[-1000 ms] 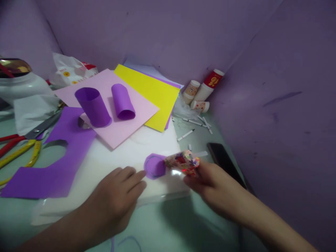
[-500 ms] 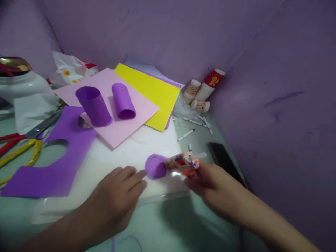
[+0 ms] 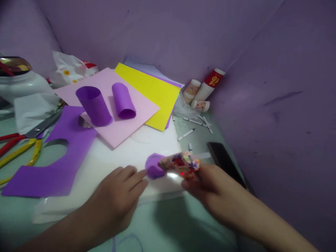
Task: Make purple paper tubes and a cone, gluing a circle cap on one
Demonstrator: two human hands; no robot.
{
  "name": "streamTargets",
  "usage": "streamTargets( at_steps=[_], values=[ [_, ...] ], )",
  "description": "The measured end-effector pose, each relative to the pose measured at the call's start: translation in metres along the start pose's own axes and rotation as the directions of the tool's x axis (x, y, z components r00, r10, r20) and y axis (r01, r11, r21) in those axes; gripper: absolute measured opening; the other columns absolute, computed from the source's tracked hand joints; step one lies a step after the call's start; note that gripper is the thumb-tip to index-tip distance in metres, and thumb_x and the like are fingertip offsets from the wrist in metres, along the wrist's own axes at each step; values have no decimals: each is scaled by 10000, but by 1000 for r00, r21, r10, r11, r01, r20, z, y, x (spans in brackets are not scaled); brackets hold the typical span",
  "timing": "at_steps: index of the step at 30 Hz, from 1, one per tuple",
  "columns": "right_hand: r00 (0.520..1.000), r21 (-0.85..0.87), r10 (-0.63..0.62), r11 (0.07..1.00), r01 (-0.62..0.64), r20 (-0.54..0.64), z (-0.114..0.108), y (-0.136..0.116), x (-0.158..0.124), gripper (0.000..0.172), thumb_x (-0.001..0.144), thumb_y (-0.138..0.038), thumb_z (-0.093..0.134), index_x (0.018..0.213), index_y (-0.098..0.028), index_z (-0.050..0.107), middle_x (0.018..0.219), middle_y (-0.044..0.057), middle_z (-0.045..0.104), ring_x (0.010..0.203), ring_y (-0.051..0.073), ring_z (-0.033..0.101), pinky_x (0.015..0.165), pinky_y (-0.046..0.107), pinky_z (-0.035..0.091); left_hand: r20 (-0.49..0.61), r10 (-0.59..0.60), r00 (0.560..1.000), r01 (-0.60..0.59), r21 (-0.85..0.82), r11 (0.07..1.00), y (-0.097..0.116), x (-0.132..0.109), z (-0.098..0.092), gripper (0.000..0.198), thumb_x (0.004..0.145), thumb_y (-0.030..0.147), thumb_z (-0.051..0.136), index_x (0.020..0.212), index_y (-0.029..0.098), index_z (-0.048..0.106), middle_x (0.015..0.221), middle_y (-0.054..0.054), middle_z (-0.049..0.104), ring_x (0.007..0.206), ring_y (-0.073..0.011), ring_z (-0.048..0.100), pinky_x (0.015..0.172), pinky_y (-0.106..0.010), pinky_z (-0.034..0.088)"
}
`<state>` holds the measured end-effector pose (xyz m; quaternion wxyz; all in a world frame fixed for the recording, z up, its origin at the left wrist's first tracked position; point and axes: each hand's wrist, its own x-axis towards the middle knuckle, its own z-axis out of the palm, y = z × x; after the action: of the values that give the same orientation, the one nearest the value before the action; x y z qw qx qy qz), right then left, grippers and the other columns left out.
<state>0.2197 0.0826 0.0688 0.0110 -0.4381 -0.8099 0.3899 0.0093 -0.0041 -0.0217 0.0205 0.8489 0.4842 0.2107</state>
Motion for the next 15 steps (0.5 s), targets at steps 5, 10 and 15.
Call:
streamTargets(
  at_steps=[5,10,15],
  values=[
    [1000,-19,-18,1000,18,-1,4,-2,16,378,901,-312,487,1263,-225,552,1134,68,665,956,236,641,856,363,520,37,-8,999,9,-17,1000,-1,3,-4,220,750,58,434,900,146,570,924,-97,612,779,-238,484,600,-394,439],
    [998,-83,-66,994,66,-1,6,-3,25,354,886,-270,497,1224,-195,571,1138,66,663,967,223,628,856,333,501,41,-13,999,14,-25,1000,0,2,-3,197,755,64,430,876,158,554,972,-93,606,788,-236,477,604,-399,439],
    [1000,-146,-24,989,24,5,6,-6,27,301,869,-258,490,1136,-183,608,1064,70,684,914,233,636,816,348,506,53,-13,999,15,-25,1000,0,2,-4,171,773,83,426,867,162,544,968,-92,605,796,-241,480,611,-406,443]
  ],
)
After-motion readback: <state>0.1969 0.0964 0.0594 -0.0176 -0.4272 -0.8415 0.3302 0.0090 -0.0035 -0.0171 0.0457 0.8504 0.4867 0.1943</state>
